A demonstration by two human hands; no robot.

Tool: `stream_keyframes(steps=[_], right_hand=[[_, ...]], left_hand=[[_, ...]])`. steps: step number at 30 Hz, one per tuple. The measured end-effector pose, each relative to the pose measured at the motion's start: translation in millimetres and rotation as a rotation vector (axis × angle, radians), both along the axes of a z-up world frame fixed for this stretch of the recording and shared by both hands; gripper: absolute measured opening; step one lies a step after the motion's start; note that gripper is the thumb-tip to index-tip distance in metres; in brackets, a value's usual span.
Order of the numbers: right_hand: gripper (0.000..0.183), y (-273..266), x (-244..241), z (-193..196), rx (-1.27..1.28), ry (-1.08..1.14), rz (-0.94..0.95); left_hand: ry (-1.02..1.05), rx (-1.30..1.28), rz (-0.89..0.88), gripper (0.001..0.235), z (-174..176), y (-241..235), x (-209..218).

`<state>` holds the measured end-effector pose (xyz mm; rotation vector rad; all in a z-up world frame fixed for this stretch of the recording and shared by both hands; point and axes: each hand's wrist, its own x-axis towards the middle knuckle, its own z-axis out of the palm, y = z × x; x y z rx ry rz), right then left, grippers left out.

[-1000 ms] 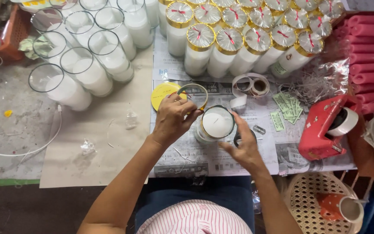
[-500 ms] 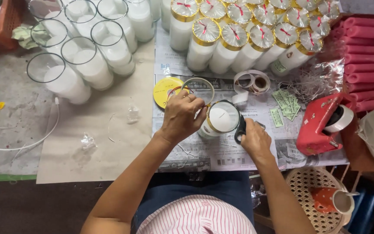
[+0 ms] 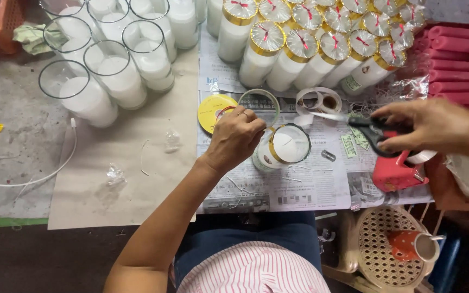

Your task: Decorating a glass candle container by applying gold trim and a red ribbon to the rim.

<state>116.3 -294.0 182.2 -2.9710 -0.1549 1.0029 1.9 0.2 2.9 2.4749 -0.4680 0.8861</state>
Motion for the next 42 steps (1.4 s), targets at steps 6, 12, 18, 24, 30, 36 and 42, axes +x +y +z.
stream_keyframes(steps=[6,12,18,24,30,36,42], right_hand=[[0.068,71.9,-2.5,47.1,-0.394,-0.049,0.545],[0.058,139.6,-35.3,64.3,-0.532,-0.031,0.687],[0.036,168.8,-29.9,47.3,-0.507,0.003,0.706],[0.012,185.5,-22.1,21.0,-0.519,-0.088,0.798],[0.014,153.2,-2.4,-2.7,-0.627,-0.190,0.724],[0.025,58.2,16.5,-167.7,-0.062,-0.180,0.400],[0.035,50.5,-36.2,-213.0,0.341,-0.336,0.156]], left_hand=[[-0.021,0.044,0.018,0.027,-2.5,-0.8,2.8],[-0.057,0.091,0.042,0.028,-3.3,-2.4,4.4],[-0.058,0.125,0.054,0.028,-3.8,-3.3,3.8],[-0.079,0.154,0.072,0.024,-5.4,-3.7,5.6],[-0.015,0.097,0.117,0.017,-14.5,18.3,-12.7],[0.298,0.148,0.311,0.044,-93.1,22.8,-43.2],[0.292,-0.412,-0.038,0.101,-32.7,-44.6,-44.0]])
